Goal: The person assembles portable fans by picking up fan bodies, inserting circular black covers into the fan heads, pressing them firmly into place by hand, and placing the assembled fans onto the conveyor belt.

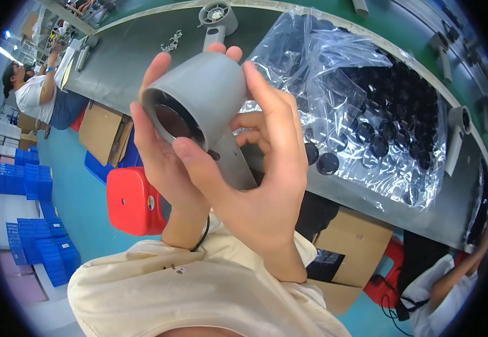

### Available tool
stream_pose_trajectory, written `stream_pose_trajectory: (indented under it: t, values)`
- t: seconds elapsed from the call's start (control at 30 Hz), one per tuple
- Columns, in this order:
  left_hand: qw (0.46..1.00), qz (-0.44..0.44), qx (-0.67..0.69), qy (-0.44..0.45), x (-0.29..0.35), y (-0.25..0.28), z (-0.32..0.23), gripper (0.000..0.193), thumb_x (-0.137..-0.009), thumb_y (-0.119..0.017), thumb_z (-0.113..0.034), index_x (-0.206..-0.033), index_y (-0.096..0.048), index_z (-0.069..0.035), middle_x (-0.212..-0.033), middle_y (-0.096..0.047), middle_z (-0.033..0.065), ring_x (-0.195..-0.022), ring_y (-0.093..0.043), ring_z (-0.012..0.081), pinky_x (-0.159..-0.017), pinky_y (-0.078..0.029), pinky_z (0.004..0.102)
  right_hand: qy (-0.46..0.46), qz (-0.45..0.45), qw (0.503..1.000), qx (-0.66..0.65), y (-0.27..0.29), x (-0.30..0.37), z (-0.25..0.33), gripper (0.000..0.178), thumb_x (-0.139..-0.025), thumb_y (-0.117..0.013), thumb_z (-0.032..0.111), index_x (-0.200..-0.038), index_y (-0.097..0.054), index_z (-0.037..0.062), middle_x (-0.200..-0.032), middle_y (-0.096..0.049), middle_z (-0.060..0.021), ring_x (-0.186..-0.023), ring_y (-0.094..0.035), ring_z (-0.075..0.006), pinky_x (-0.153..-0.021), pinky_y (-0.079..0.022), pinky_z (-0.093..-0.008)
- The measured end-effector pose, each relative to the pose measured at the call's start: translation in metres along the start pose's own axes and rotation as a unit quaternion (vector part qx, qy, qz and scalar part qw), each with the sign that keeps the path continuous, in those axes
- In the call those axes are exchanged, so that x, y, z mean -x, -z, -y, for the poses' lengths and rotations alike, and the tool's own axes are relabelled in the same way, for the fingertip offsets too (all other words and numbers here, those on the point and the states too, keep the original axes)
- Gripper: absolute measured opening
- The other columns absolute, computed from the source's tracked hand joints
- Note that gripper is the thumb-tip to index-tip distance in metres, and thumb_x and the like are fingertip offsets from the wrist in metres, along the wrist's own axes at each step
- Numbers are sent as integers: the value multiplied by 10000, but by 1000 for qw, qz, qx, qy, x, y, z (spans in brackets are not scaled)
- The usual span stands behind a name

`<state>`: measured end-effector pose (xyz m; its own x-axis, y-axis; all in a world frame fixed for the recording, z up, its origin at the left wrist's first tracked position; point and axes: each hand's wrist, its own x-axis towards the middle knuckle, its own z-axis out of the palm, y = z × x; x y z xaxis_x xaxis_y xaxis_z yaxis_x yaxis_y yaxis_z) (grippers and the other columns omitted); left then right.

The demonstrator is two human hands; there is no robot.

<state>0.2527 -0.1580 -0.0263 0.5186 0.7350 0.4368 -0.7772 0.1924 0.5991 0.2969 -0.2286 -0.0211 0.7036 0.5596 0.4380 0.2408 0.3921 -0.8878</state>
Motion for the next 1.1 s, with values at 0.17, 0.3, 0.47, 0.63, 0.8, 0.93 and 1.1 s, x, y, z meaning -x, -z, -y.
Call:
stream_pose_trajectory:
  t: [0.17,0.3,0.47,0.63,0.8,0.93,1.1]
  values:
    - [999,27,-8,21,-6,4,2,530,-973,-228,-447,-1303,-338,-47,-1297,-420,259,-1171,-473,310,-956,-424,391,15,-13,1000,23,2,-5,2,667,-705,-740,34,-1272,-410,-88,-1173,-528,-147,-947,-578,-168,-799,-467,-258]
    - [995,59,-74,30,0,9,0,480,-924,-419,-435,-1192,-406,-38,-1280,-432,275,-1142,-484,312,-966,-390,401,-38,2,999,27,2,-2,-1,682,-676,-766,52,-1262,-426,-30,-1099,-553,-112,-930,-566,-140,-771,-456,-255]
    - [924,250,-271,106,-27,31,-44,500,-674,-770,-97,-1084,-488,-41,-1251,-466,250,-1150,-482,294,-965,-386,392,-67,74,991,92,17,0,0,632,-617,-767,87,-1172,-477,2,-953,-560,-63,-769,-511,-131,-676,-438,-267]
    - [849,361,-369,116,-39,19,-74,579,-572,-813,-86,-1099,-590,7,-1205,-524,232,-1138,-508,311,-943,-402,413,-31,87,986,141,10,12,11,641,-568,-789,120,-1127,-488,26,-868,-571,-85,-701,-514,-187,-647,-452,-288]
    - [790,384,-471,77,-34,10,-85,470,-537,-803,-91,-981,-673,-12,-1137,-582,195,-1051,-570,324,-908,-436,395,20,77,987,141,9,13,10,643,-533,-803,102,-1104,-521,13,-827,-588,-111,-653,-551,-219,-620,-473,-298]
    - [788,384,-476,72,-40,8,-88,485,-580,-796,-194,-1011,-670,-12,-1131,-586,197,-1043,-573,334,-900,-435,380,-10,115,980,163,16,10,17,709,-518,-813,85,-1154,-512,-5,-937,-601,-111,-752,-597,-194,-684,-488,-293]
    - [899,263,-348,29,-50,-4,-74,633,-825,-600,-466,-1134,-541,84,-1217,-518,216,-1081,-550,295,-917,-422,383,-144,7,964,-225,3,-11,34,830,-668,-778,252,-1310,-348,-52,-1109,-538,-168,-859,-631,-276,-713,-530,-351]
